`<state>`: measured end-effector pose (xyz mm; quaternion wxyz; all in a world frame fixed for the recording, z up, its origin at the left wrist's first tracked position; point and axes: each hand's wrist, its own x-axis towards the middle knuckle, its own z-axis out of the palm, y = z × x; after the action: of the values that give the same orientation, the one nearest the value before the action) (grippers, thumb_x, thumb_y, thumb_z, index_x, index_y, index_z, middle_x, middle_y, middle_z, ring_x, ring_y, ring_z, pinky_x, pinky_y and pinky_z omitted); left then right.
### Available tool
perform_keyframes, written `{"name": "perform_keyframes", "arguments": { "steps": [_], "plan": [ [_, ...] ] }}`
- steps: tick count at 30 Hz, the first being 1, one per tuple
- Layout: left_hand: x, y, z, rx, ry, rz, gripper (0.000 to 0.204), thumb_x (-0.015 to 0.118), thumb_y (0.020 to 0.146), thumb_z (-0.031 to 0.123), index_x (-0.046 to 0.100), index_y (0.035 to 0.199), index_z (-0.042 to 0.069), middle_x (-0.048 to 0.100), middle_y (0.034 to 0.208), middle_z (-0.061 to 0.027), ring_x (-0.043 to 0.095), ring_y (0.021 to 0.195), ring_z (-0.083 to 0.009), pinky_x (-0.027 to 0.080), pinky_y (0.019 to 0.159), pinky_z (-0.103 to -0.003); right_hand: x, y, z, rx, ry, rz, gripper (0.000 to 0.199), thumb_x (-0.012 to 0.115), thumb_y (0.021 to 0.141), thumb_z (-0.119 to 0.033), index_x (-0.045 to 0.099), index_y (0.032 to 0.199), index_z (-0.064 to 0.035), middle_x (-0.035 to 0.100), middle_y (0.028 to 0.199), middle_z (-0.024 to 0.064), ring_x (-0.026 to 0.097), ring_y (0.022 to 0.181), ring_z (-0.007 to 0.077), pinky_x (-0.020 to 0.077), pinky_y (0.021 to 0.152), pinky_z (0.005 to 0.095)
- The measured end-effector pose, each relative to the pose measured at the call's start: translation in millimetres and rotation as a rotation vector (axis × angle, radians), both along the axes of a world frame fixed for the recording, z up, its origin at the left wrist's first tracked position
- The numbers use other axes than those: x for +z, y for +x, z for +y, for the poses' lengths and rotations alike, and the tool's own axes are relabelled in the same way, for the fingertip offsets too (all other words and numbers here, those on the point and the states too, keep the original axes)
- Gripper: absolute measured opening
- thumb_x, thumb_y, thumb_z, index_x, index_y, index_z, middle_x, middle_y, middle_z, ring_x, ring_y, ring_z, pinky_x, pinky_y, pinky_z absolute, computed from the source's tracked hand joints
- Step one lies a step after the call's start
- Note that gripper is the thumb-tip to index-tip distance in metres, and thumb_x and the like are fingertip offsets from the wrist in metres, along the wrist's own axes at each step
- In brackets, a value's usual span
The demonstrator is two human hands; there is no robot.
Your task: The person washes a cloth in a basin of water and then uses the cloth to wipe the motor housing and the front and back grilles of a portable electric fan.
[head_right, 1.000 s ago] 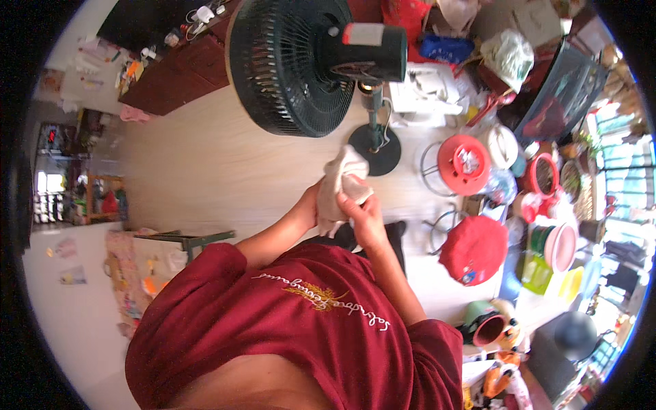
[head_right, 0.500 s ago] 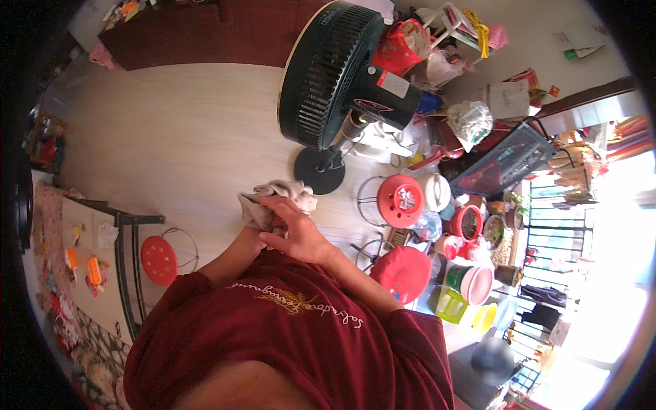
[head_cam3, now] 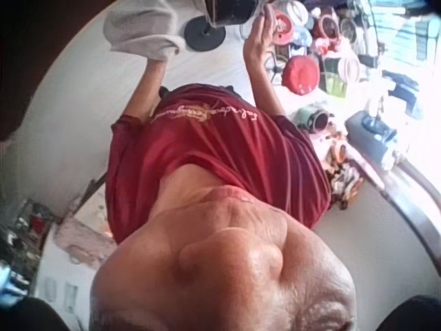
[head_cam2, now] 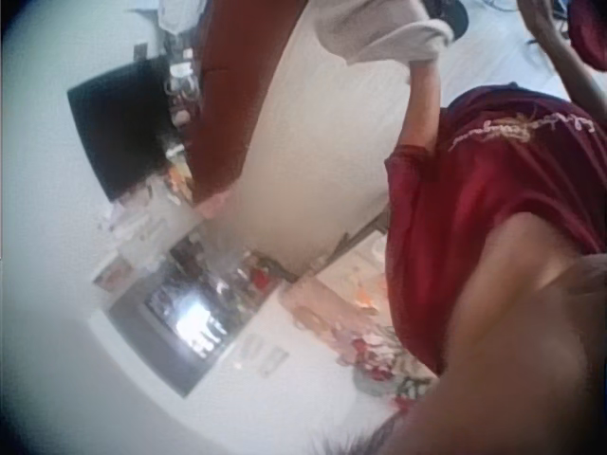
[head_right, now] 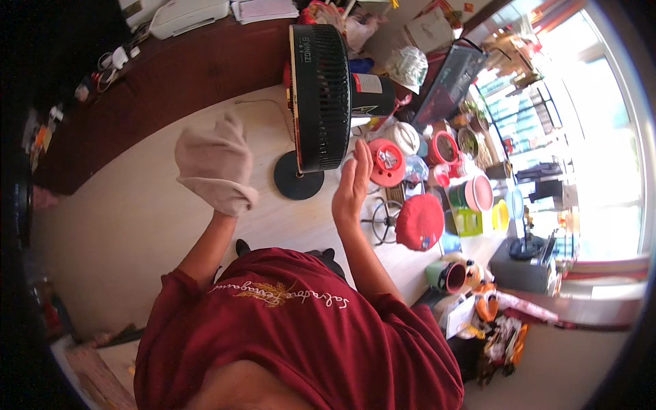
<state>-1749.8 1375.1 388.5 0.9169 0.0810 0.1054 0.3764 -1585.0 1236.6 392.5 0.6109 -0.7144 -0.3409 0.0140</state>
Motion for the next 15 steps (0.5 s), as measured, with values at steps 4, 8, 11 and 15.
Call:
{"name": "perform_keyframes", "arguments": {
  "steps": [4,8,11,15],
  "plan": [
    [-3,45,1,-0.160,0.639,0.528,0.043,0.052,0.090,0.016,0.043,0.130,0.001,0.063,0.101,-0.0176,0.064,0.092,-0.0263,0.052,0.086,-0.032,18,-19,34,-0.139,0.026,-0.028,0.054,0.027,0.106,-0.034,0.032,0.146,0.0012,0.033,0.151,0.0143,0.028,0.141,0.0230,0.0192,0.115,0.0323],
    [31,83,23,-0.182,1.470,0.847,0.044,0.054,0.089,0.017,0.044,0.130,0.003,0.063,0.103,-0.0166,0.064,0.093,-0.0272,0.051,0.086,-0.033,14,-14,47,-0.187,0.068,-0.024,0.059,0.022,0.106,-0.040,0.031,0.146,0.0029,0.032,0.152,0.0151,0.027,0.141,0.0234,0.0173,0.116,0.0334],
    [58,100,34,-0.170,1.952,0.966,0.044,0.056,0.089,0.017,0.044,0.129,0.005,0.063,0.104,-0.0159,0.064,0.094,-0.0278,0.051,0.087,-0.034,5,-16,53,-0.148,0.077,0.010,0.056,0.024,0.106,-0.037,0.034,0.144,0.0030,0.037,0.148,0.0164,0.033,0.138,0.0250,0.0222,0.113,0.0339],
    [92,106,48,-0.256,2.322,0.898,0.044,0.058,0.088,0.018,0.044,0.129,0.007,0.063,0.105,-0.0150,0.064,0.096,-0.0287,0.050,0.087,-0.035,-13,-13,48,-0.205,0.043,0.000,0.047,0.032,0.105,-0.030,0.043,0.136,0.0035,0.047,0.136,0.0162,0.042,0.128,0.0255,0.0281,0.109,0.0334]
  ]
}}
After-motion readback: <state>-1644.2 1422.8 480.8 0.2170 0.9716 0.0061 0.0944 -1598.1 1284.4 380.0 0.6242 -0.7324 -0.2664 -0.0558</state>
